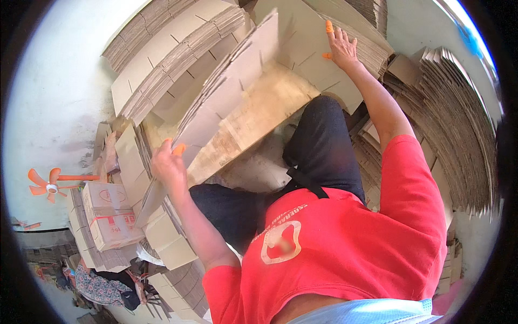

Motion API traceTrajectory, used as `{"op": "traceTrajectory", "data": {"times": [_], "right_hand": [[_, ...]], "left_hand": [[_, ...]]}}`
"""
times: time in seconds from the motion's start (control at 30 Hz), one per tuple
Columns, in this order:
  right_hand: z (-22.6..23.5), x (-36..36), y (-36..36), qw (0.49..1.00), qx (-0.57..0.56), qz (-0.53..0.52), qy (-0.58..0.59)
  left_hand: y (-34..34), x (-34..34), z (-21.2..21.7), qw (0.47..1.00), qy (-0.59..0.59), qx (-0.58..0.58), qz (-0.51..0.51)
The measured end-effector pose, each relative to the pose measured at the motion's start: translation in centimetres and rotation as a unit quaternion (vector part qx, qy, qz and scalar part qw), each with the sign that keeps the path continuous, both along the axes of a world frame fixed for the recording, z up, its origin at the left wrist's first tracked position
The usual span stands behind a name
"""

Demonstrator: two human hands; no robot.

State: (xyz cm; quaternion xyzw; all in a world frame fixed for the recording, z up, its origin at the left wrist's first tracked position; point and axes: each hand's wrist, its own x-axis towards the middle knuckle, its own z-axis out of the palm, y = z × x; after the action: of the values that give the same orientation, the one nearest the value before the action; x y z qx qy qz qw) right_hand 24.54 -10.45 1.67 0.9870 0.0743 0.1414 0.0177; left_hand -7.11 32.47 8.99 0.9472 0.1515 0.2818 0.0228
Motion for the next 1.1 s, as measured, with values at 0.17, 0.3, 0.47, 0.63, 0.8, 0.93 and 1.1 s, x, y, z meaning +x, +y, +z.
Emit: {"op": "traceTrajectory", "data": {"times": [0.17,0.3,0.47,0.63,0.8,0.93,1.1], "right_hand": [[-0.2,-0.4,0.2,1.000,0.028,-0.004,-0.013],[-1.9,1.1,-0.8,0.998,0.040,0.034,-0.041],[0.0,0.7,-2.0,0.991,0.105,0.008,-0.086],[0.9,2.3,-3.2,0.981,0.119,0.090,-0.123],[2.0,3.8,-2.9,0.987,0.141,0.054,-0.051],[1.7,3.7,-3.9,0.974,0.209,0.071,-0.050],[1.4,4.1,-5.9,0.970,0.223,0.081,-0.041]], "left_hand": [[-0.7,-6.0,4.3,0.987,-0.110,0.017,0.112],[-0.6,-10.5,7.7,0.957,-0.240,0.042,0.158],[3.3,-13.1,9.3,0.947,-0.184,0.132,0.228],[10.0,-13.6,6.8,0.935,-0.099,0.237,0.244],[13.5,-10.0,2.9,0.927,-0.027,0.193,0.321],[17.3,-8.0,-1.2,0.926,0.026,0.198,0.321],[22.4,-9.4,-9.5,0.928,0.133,0.140,0.319]]}}
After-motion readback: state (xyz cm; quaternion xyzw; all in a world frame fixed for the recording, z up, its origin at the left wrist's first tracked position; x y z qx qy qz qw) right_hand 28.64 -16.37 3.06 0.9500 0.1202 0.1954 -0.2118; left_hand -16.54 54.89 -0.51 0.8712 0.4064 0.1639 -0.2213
